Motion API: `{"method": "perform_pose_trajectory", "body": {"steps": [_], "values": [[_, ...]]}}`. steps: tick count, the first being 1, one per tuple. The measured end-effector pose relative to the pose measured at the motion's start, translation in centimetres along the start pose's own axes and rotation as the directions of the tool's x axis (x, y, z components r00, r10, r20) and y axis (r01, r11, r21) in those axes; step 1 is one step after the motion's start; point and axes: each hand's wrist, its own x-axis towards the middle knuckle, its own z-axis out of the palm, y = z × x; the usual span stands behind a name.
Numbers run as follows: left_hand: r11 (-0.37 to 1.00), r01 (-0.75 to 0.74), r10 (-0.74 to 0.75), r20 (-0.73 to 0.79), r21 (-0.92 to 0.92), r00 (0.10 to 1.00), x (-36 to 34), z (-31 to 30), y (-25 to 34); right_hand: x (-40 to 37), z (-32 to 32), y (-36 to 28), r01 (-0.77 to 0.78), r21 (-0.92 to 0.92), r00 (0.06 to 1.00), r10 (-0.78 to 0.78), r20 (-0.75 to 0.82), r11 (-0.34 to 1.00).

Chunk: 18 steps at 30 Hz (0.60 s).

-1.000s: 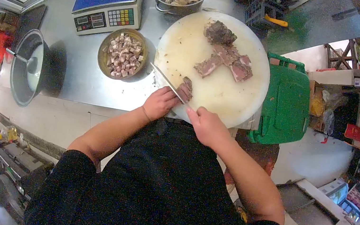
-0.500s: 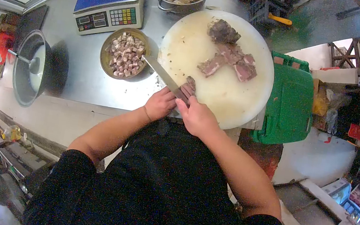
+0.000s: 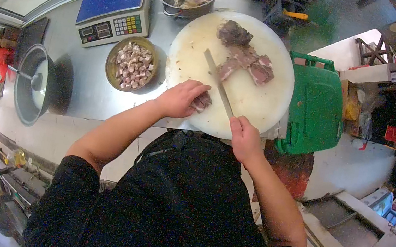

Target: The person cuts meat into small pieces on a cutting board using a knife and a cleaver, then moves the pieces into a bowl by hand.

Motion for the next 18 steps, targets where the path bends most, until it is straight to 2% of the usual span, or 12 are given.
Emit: {"method": "perform_pose_trajectory", "body": {"steps": [1,3,5,7,8,9,10,12,13,15,16,18], "values": [[1.000,0.000,0.000,0.003,0.002,1.000,0.2,-0.2,-0.1,-0.1,0.1,0.8,0.009,0.042,1.000,-0.008,-0.016,0.999],[0.960,-0.178,0.180,0.011,0.216,0.984,0.6,-0.7,-0.3,-0.5,0.0,0.9,0.021,0.088,0.999,-0.018,-0.035,0.996],[0.957,-0.131,0.123,0.046,0.258,0.991,1.0,-0.7,0.0,-1.2,-0.6,-0.3,-0.159,0.120,0.987,0.154,0.049,0.980],[0.950,-0.082,0.062,0.075,0.302,0.995,1.6,-0.3,1.0,-0.9,-0.6,1.0,-0.124,0.089,0.991,0.120,0.051,0.988],[0.937,0.186,-0.188,-0.020,0.295,0.982,1.8,0.3,2.1,-0.8,-0.5,1.5,-0.092,0.056,0.994,0.089,0.055,0.994],[0.859,0.440,-0.426,-0.110,0.260,0.898,1.7,0.9,2.9,-0.7,-0.5,1.6,-0.089,0.058,0.995,0.086,0.055,0.994],[0.858,0.441,-0.427,-0.111,0.263,0.898,1.6,1.1,3.4,-0.6,-0.4,1.6,-0.096,0.036,0.993,0.094,0.066,0.995],[0.836,0.515,-0.474,-0.223,0.190,0.852,1.3,1.5,4.0,-0.4,-0.4,1.7,-0.103,0.015,0.992,0.102,0.076,0.995],[0.836,0.515,-0.474,-0.224,0.189,0.852,0.8,2.0,3.9,-0.3,-0.4,1.8,-0.101,-0.030,0.991,0.103,0.086,0.994],[0.933,0.306,-0.195,-0.444,0.192,0.874,-0.6,3.5,2.5,-0.1,-0.5,1.6,-0.092,-0.075,0.990,0.100,0.097,0.993],[0.932,0.307,-0.196,-0.446,0.192,0.873,-1.2,3.9,1.8,-0.2,-0.6,1.1,-0.063,-0.131,0.992,0.077,0.102,0.989],[0.986,0.109,-0.058,-0.353,0.127,0.934,-2.3,4.4,1.0,-0.1,-0.4,0.7,-0.033,-0.187,0.992,0.054,0.110,0.982]]}}
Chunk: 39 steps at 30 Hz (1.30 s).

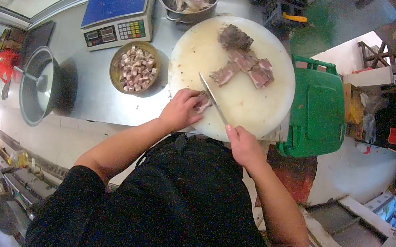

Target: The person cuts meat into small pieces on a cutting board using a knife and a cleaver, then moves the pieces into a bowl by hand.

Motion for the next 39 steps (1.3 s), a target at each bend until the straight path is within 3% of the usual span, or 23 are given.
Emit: {"method": "perform_pose_trajectory", "body": {"steps": [7,12,17,23,27,32,35,39], "values": [[0.998,0.027,-0.026,-0.013,0.053,1.000,-0.6,0.3,0.3,-1.2,-1.0,-2.4,0.030,-0.044,0.997,-0.027,0.071,0.999],[0.996,-0.047,0.049,-0.020,0.075,0.999,-0.2,0.2,-0.1,-1.7,-0.3,-2.8,0.026,-0.100,0.995,-0.016,0.103,0.995],[0.997,-0.055,0.057,-0.035,0.046,0.998,-0.3,0.7,-0.8,-1.4,0.1,-4.8,0.019,-0.233,0.994,0.006,0.107,0.972],[0.997,-0.065,0.067,-0.074,0.033,0.995,-0.5,0.9,-0.7,3.2,3.2,-5.6,0.140,-0.157,0.990,-0.135,0.042,0.978],[0.996,-0.085,0.085,-0.119,0.005,0.989,-0.9,0.6,-0.9,4.4,2.7,-6.5,0.136,-0.087,0.990,-0.133,0.041,0.987],[0.994,-0.108,0.111,-0.139,0.025,0.984,-1.2,1.0,-1.7,0.1,1.2,-5.5,0.081,-0.065,0.993,-0.074,0.095,0.995],[0.993,-0.117,0.119,-0.153,0.019,0.981,-1.1,0.9,-1.7,-0.9,0.6,-6.2,0.020,-0.158,0.993,-0.001,0.120,0.987],[0.996,-0.087,0.084,-0.126,-0.014,0.988,-1.0,0.3,-1.5,1.2,2.1,-5.9,0.096,-0.180,0.991,-0.077,0.112,0.979]]}}
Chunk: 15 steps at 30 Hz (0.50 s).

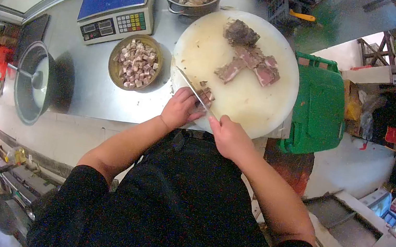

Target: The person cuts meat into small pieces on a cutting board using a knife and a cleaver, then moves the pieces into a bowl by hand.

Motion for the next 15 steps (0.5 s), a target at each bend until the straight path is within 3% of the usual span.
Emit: {"method": "perform_pose_trajectory", "body": {"steps": [6,8,15], "values": [[1.000,-0.022,0.021,-0.086,-0.013,0.996,-0.7,0.6,-0.2,3.3,1.0,-1.6,0.050,0.037,0.997,-0.047,-0.067,0.998],[0.999,-0.028,0.032,-0.096,0.039,0.995,-0.6,0.3,0.1,3.2,0.1,-1.5,0.068,0.164,0.998,-0.066,-0.018,0.984],[1.000,-0.001,0.004,-0.141,0.019,0.990,-1.2,0.9,-0.2,-2.0,-0.4,0.2,-0.022,0.116,1.000,0.022,0.005,0.993]]}}
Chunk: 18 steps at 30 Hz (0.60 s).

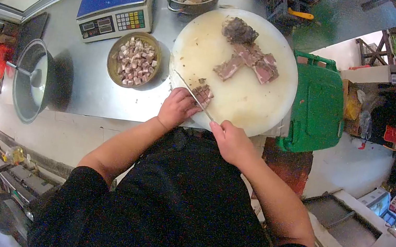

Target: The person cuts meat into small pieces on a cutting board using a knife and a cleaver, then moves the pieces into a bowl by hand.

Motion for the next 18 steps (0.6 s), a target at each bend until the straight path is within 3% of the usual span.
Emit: {"method": "perform_pose_trajectory", "body": {"steps": [9,14,18], "values": [[0.999,-0.002,0.001,-0.018,-0.054,1.000,0.6,-0.5,0.2,0.8,0.5,-0.7,0.031,-0.085,0.999,-0.028,0.038,0.996],[0.998,0.050,-0.049,0.020,-0.037,0.999,0.2,-0.3,0.0,5.4,5.0,1.2,0.213,-0.218,0.974,-0.225,-0.032,0.952],[0.995,0.079,-0.077,0.046,-0.061,0.996,-0.3,-0.5,0.2,5.0,2.8,-2.1,0.077,-0.043,0.996,-0.079,-0.037,0.996]]}}
